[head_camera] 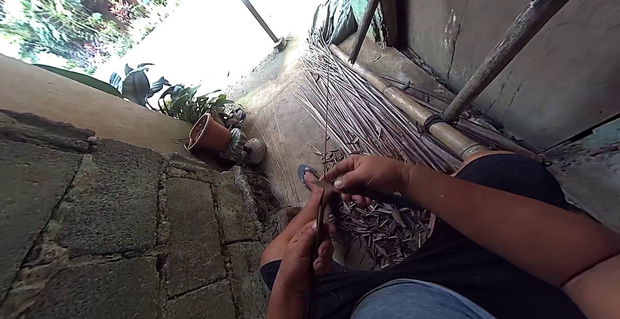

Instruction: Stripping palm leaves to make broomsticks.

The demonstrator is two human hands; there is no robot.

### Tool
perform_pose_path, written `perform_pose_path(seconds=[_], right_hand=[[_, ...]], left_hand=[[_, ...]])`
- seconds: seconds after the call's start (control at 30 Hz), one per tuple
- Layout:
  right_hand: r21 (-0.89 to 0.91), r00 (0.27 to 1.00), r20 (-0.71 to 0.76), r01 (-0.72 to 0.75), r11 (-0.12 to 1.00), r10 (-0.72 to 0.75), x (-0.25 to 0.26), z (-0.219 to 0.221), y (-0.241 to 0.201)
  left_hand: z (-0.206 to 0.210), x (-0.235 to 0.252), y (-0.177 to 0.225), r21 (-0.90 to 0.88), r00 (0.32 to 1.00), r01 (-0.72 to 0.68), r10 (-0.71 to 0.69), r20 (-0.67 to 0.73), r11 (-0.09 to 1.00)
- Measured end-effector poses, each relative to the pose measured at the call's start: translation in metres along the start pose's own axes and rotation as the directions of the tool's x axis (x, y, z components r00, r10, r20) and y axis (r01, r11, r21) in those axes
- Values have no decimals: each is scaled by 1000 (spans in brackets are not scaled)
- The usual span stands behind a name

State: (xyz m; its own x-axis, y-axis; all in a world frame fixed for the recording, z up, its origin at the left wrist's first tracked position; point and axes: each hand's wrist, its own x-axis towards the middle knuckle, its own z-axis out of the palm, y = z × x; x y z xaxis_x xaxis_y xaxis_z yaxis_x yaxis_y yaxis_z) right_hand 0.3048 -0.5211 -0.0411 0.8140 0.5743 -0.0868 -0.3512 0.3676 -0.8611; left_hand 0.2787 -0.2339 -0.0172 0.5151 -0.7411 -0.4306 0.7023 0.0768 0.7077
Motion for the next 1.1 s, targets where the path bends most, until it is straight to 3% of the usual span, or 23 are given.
perform_pose_path(seconds=[0.07,0.23,0.33,0.4,0.47,0.57,0.6,0.73,0.77,0.87,0.97,1.03,1.1], right_hand=[[-2,996,85,28,1000,-28,1,-1,2],[167,985,-31,174,971,-171,6,-19,0],[27,981,158,112,993,-115,2,-13,2],[-13,980,173,97,995,-93,1,-12,0],[33,995,4,100,994,-100,0,-18,-9],[205,954,-263,200,958,-143,3,-32,-18],[222,952,-271,204,954,-141,3,-34,-17],[5,999,22,43,999,-43,0,-17,-1],[-18,999,34,27,999,-26,1,-14,0],[71,980,-185,90,993,-76,4,-21,-7],[179,914,-377,232,956,-151,7,-30,-8],[125,922,-356,210,970,-154,4,-23,-6],[30,974,-188,138,990,-130,1,-13,-1]], left_hand=[[-1,1,1,-174,988,75,-49,149,982],[3,2,-6,-341,956,194,-98,278,920],[4,3,-8,-358,944,225,-112,309,906],[3,2,-10,-361,942,239,-126,310,902],[2,0,-12,-331,948,234,-139,286,914],[0,-1,-16,-281,951,236,-162,263,930],[-1,-1,-19,-281,950,243,-169,261,928],[1,0,-19,-242,972,184,-140,189,953],[1,0,-18,-197,984,140,-114,140,970],[-1,-1,-19,-36,999,31,-31,-10,999],[2,-4,-19,58,999,-37,39,-38,998],[5,-4,-19,93,994,-64,72,-87,994],[4,-2,-16,126,992,-88,99,-83,988]])
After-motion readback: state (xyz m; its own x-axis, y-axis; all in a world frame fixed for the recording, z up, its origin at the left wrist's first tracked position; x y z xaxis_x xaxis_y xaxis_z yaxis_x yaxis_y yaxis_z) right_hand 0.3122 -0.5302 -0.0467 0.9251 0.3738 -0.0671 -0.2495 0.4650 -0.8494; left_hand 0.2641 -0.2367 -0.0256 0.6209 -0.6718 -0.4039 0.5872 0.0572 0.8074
